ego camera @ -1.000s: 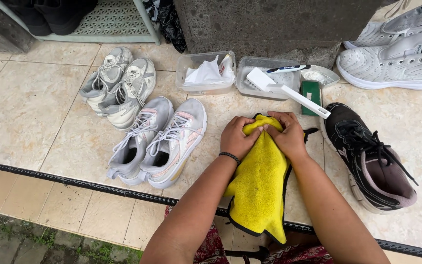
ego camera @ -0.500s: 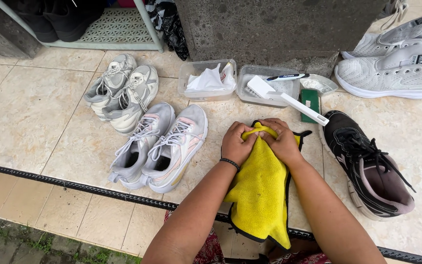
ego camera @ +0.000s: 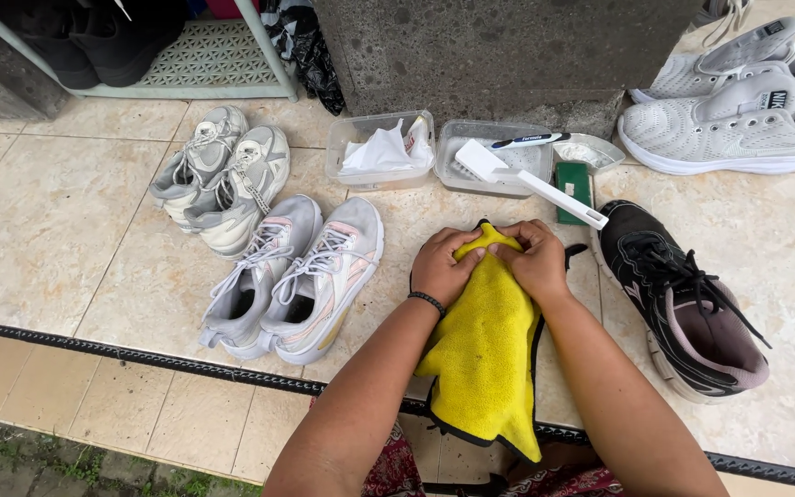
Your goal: Cleaning black sneakers using a yellow cloth and a small brush with cleaning solution
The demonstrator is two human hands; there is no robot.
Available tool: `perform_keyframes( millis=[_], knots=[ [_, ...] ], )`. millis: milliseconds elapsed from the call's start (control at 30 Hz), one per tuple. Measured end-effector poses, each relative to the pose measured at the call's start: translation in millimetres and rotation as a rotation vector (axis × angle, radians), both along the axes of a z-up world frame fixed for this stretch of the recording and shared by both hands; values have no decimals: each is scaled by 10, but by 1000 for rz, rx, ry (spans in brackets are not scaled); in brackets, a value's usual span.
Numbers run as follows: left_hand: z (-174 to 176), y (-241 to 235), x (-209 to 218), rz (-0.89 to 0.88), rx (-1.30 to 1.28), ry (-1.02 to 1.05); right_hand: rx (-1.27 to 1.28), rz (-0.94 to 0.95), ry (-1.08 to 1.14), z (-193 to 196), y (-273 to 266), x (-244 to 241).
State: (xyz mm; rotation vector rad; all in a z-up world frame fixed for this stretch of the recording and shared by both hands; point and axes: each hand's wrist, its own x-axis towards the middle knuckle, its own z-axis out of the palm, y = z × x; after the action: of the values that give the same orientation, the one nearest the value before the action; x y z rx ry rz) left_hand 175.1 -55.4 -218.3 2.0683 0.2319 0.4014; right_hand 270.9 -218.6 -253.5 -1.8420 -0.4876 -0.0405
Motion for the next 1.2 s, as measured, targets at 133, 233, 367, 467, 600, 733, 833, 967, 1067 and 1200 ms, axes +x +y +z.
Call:
perform_keyframes(
  millis=[133, 233, 367, 467, 600, 733, 833, 967, 1067, 1200],
  knots=[
    [57, -12, -48, 77, 28, -61, 35, 76, -38, 353, 22, -107],
    [-32, -6, -12, 183, 31, -119, 134, 112, 185, 494, -1, -176],
    [-179, -20, 7, 245, -42, -127, 30, 90, 38, 140, 29, -75],
    [-21, -22, 1, 232, -74, -73, 9, 31, -20, -13, 89, 39],
    [23, -30, -2, 162, -8, 6, 11, 40, -11, 110, 57, 8],
    [-117, -14, 50, 176, 43, -82, 14, 31, 9, 79, 130, -40],
    [-130, -29, 5, 153, 7, -158, 11, 2, 9, 15, 109, -36],
    [-52, -38, -17, 175, -13, -227, 54, -1, 4, 210, 45, -94],
    [22, -41, -24, 154, -17, -191, 57, 21, 83, 98, 16, -98],
    [-73, -30, 13, 154, -23, -107, 80, 76, 132, 94, 12, -25]
  ],
)
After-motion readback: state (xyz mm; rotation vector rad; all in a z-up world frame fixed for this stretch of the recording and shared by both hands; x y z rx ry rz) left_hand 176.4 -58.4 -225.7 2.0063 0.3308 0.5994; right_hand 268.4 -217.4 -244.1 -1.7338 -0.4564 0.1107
